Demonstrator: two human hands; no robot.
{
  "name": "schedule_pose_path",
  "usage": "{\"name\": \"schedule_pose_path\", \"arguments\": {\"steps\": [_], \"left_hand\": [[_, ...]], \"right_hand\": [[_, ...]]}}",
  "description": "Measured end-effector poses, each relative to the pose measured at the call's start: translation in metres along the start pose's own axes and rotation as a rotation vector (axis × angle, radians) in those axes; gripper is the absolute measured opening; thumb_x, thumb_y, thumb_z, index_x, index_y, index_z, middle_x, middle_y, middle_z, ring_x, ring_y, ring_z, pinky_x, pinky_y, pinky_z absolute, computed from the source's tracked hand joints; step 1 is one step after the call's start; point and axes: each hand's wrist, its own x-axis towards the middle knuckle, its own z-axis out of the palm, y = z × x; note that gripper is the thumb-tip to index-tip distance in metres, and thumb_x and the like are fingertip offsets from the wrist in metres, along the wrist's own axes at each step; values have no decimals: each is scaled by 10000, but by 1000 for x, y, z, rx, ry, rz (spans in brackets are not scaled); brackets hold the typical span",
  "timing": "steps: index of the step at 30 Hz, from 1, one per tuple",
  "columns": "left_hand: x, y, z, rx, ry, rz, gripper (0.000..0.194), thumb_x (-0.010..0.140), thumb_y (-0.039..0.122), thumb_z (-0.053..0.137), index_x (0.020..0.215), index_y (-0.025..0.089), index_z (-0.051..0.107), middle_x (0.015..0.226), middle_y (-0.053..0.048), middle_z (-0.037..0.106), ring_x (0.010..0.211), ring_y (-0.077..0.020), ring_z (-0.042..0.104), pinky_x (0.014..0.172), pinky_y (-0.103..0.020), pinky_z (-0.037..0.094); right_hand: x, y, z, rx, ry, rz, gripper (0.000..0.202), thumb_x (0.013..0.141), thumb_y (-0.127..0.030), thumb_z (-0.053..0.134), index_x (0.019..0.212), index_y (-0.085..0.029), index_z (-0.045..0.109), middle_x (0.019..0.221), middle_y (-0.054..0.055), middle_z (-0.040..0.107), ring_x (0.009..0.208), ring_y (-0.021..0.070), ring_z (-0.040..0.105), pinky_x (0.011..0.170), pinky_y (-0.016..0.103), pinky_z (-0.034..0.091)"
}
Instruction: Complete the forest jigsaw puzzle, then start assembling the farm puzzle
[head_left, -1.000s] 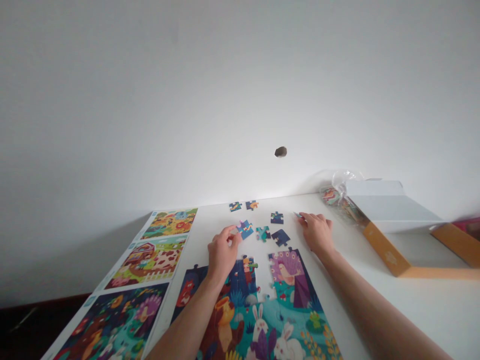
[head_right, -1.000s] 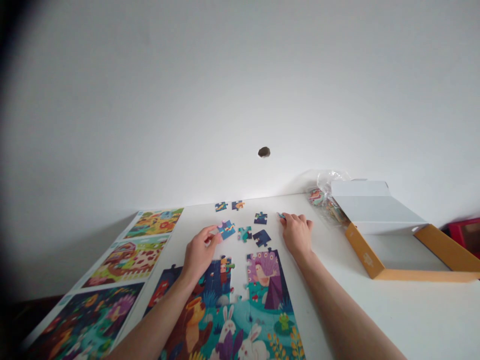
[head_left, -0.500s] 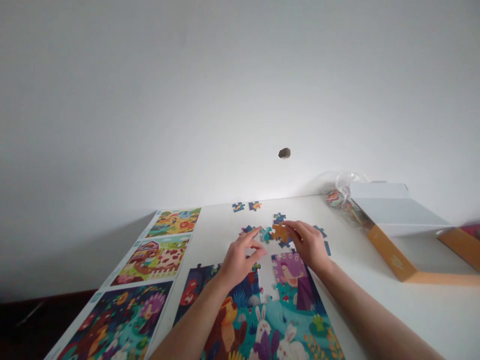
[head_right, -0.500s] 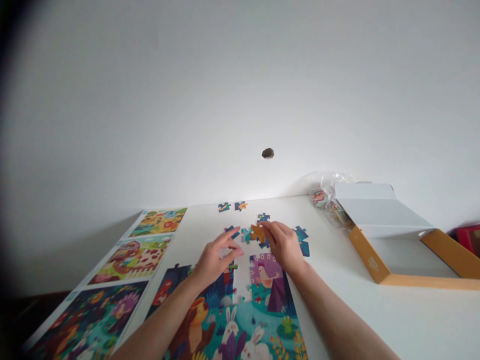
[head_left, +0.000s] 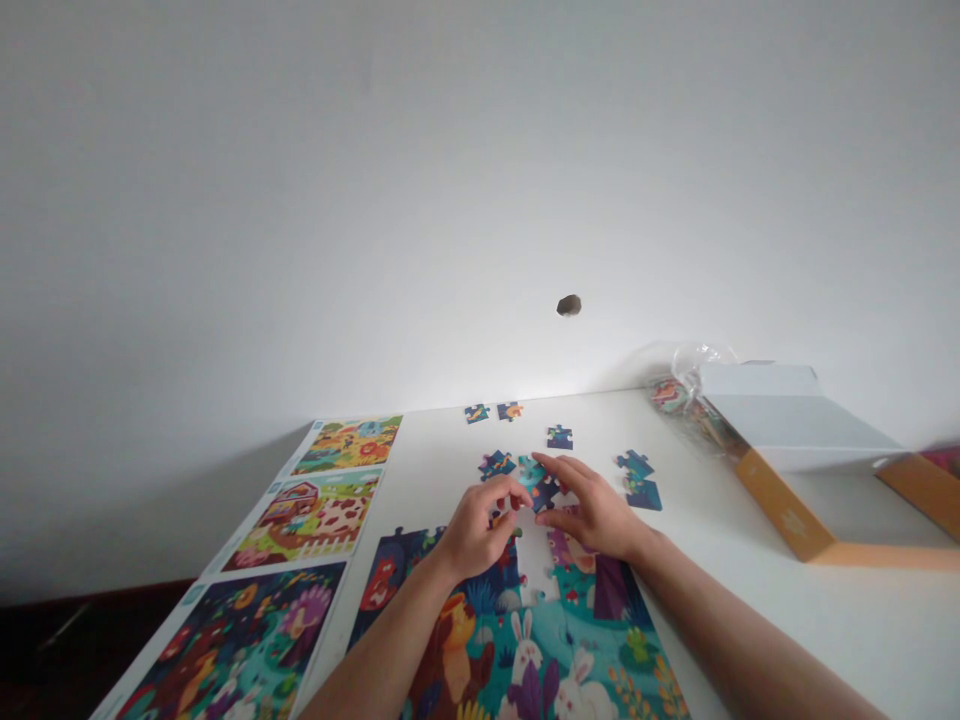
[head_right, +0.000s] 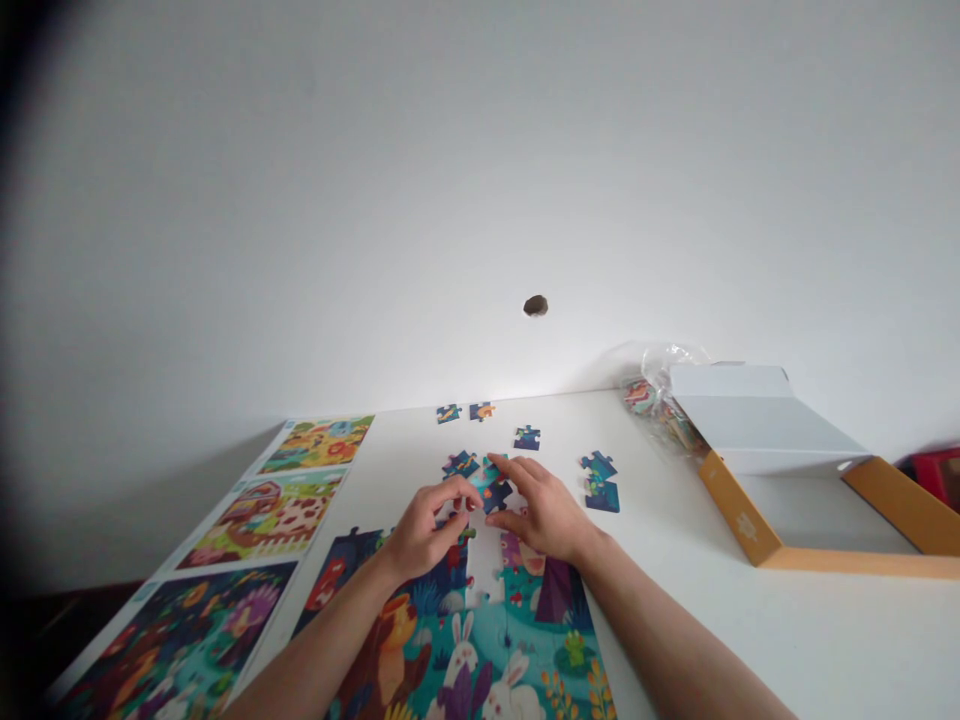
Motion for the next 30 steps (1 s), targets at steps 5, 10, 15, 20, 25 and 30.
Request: {"name": "schedule_pose_path", "arguments": {"steps": [5, 10, 15, 20, 25, 30], "left_hand": [[0, -3, 2, 25, 31, -20, 121, 828, 226, 518, 865, 192, 629, 847, -47, 671, 766, -173, 603, 740, -283, 469], [1, -7, 6, -5, 92, -82, 232, 874, 235, 516, 1094, 211, 586, 880, -34, 685, 762, -154, 629, 749, -266, 480], [1, -8, 5, -28, 96, -126, 189, 878, 242, 540, 1055, 203, 592, 884, -35, 697, 774, -153, 663, 745, -260, 497], [2, -11, 6, -46, 118, -145, 156, 887, 280, 547, 939, 195, 667, 893, -46, 722, 813, -168, 683, 738, -257, 516], [3, -14, 6, -27, 140, -142, 209, 903, 314, 528, 944, 208, 704, 922, -36, 732, 768, -163, 671, 711, -258, 530], [4, -14, 5, -8, 148, -102, 231, 913, 324, 523, 956, 206, 717, 936, -38, 741, 846, -170, 667, 789, -260, 504]], "right_hand": [[-2, 3, 1, 17, -27, 57, 640, 847, -423, 715, 1380, -203, 437, 999, 73, 613, 857, 215, 568, 777, 323, 473], [0, 5, 2, 44, 46, 95, 372, 935, -389, 583, 1250, -196, 535, 820, 23, 613, 713, 172, 546, 692, 280, 449], [0, 5, 3, 41, 131, 136, 235, 976, -379, 497, 1009, -182, 619, 687, 4, 570, 622, 157, 518, 601, 251, 405], [1, 2, 1, 38, 121, 166, 266, 965, -376, 516, 793, -185, 586, 653, -7, 548, 566, 133, 470, 551, 238, 345], [0, -1, 1, 31, 22, 98, 333, 958, -322, 492, 654, -186, 502, 576, -31, 454, 530, 117, 406, 538, 246, 288], [-1, 0, 5, 79, -70, 78, 394, 950, -307, 475, 583, -187, 394, 540, -44, 383, 504, 105, 357, 516, 247, 257]]}}
